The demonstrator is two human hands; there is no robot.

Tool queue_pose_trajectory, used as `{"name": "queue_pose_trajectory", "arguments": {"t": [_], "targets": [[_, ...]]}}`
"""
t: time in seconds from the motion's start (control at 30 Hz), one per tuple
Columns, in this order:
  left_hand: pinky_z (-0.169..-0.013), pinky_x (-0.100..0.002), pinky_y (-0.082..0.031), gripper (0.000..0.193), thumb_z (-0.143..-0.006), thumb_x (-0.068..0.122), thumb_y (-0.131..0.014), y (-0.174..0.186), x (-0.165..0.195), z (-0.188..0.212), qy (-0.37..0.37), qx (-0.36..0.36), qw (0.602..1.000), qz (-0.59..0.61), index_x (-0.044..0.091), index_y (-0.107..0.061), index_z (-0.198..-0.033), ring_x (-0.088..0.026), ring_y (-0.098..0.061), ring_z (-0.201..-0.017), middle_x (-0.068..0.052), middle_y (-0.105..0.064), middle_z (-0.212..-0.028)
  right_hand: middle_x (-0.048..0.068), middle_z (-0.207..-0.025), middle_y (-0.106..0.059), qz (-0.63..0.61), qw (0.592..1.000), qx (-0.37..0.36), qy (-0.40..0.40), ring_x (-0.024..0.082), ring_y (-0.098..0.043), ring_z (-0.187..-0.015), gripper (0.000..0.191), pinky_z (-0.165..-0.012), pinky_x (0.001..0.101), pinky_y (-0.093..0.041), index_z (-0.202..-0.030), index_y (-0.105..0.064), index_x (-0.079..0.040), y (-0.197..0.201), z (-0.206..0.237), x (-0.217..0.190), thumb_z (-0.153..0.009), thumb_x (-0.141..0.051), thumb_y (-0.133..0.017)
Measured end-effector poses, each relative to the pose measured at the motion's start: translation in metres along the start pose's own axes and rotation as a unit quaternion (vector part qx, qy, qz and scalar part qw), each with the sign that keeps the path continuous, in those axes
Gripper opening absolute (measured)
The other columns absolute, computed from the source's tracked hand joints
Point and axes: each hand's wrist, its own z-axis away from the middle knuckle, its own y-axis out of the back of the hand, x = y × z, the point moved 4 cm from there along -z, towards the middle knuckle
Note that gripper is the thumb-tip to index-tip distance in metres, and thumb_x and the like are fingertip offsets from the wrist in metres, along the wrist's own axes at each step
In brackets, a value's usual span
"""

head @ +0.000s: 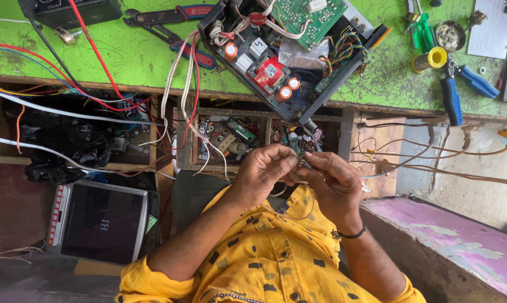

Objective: The person uses a soldering iron to attach a small cylindrical component to a circuit board. They repeatedly heat the joint, apply solder, and inspect the connection while holding the component with their left hand.

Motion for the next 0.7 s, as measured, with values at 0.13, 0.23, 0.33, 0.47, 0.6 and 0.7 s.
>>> {"name": "queue_pose_trajectory", "arguments": {"t": [0.13,0.23,0.33,0.47,0.6,0.7], "targets": [[-0.075,-0.026,-0.060,0.022,-0.102,0.023,-0.068,0.004,-0.006,0.001,0.001,0.019,0.999,0.039,0.002,-0.070,-0.109,-0.011,-0.071,-0.082,-0.004,-0.074,-0.092,0.015,-0.114,-0.072,0.004,1.000,-0.002,0.001,0.012,-0.071,-0.097,0.026,-0.081,0.0224,-0.061,-0.116,-0.071,0.005,-0.002,0.001,0.001,-0.091,0.010,-0.075],[-0.075,-0.026,-0.059,0.022,-0.101,0.022,-0.070,0.004,-0.007,0.004,-0.006,0.034,0.998,0.061,0.001,-0.071,-0.108,-0.012,-0.070,-0.082,-0.005,-0.074,-0.092,0.016,-0.115,-0.072,0.010,1.000,-0.009,0.009,0.013,-0.071,-0.097,0.026,-0.081,0.0229,-0.060,-0.116,-0.072,0.005,-0.003,0.002,0.004,-0.090,0.011,-0.075],[-0.074,-0.027,-0.060,0.021,-0.102,0.020,-0.070,0.004,-0.005,0.005,-0.006,0.041,0.997,0.058,0.000,-0.072,-0.107,-0.012,-0.071,-0.082,-0.006,-0.074,-0.091,0.015,-0.114,-0.072,-0.009,1.000,-0.006,0.004,0.013,-0.072,-0.098,0.026,-0.083,0.0233,-0.061,-0.117,-0.070,0.006,-0.001,0.002,0.011,-0.092,0.011,-0.073],[-0.073,-0.027,-0.062,0.020,-0.102,0.017,-0.069,0.004,0.001,0.002,-0.008,0.035,0.999,0.020,-0.002,-0.074,-0.107,-0.013,-0.072,-0.082,-0.008,-0.076,-0.091,0.013,-0.110,-0.073,-0.089,0.994,0.018,-0.063,0.012,-0.071,-0.096,0.028,-0.085,0.0234,-0.060,-0.122,-0.068,0.007,0.000,0.005,0.026,-0.094,0.009,-0.072],[-0.078,-0.026,-0.064,0.021,-0.102,0.017,-0.067,0.003,0.006,0.002,-0.016,0.027,0.999,-0.010,-0.001,-0.073,-0.110,-0.010,-0.073,-0.085,-0.007,-0.076,-0.095,0.012,-0.113,-0.072,-0.106,0.993,0.019,-0.051,0.012,-0.071,-0.100,0.027,-0.088,0.0238,-0.059,-0.122,-0.068,0.007,-0.003,0.009,0.030,-0.095,0.009,-0.071],[-0.081,-0.026,-0.064,0.021,-0.102,0.017,-0.066,0.002,0.005,0.003,-0.018,0.029,0.999,0.005,-0.001,-0.071,-0.110,-0.009,-0.073,-0.089,-0.006,-0.076,-0.097,0.012,-0.115,-0.071,-0.114,0.992,0.015,-0.046,0.012,-0.072,-0.101,0.025,-0.088,0.0238,-0.060,-0.120,-0.068,0.007,-0.004,0.009,0.030,-0.095,0.009,-0.071]]}}
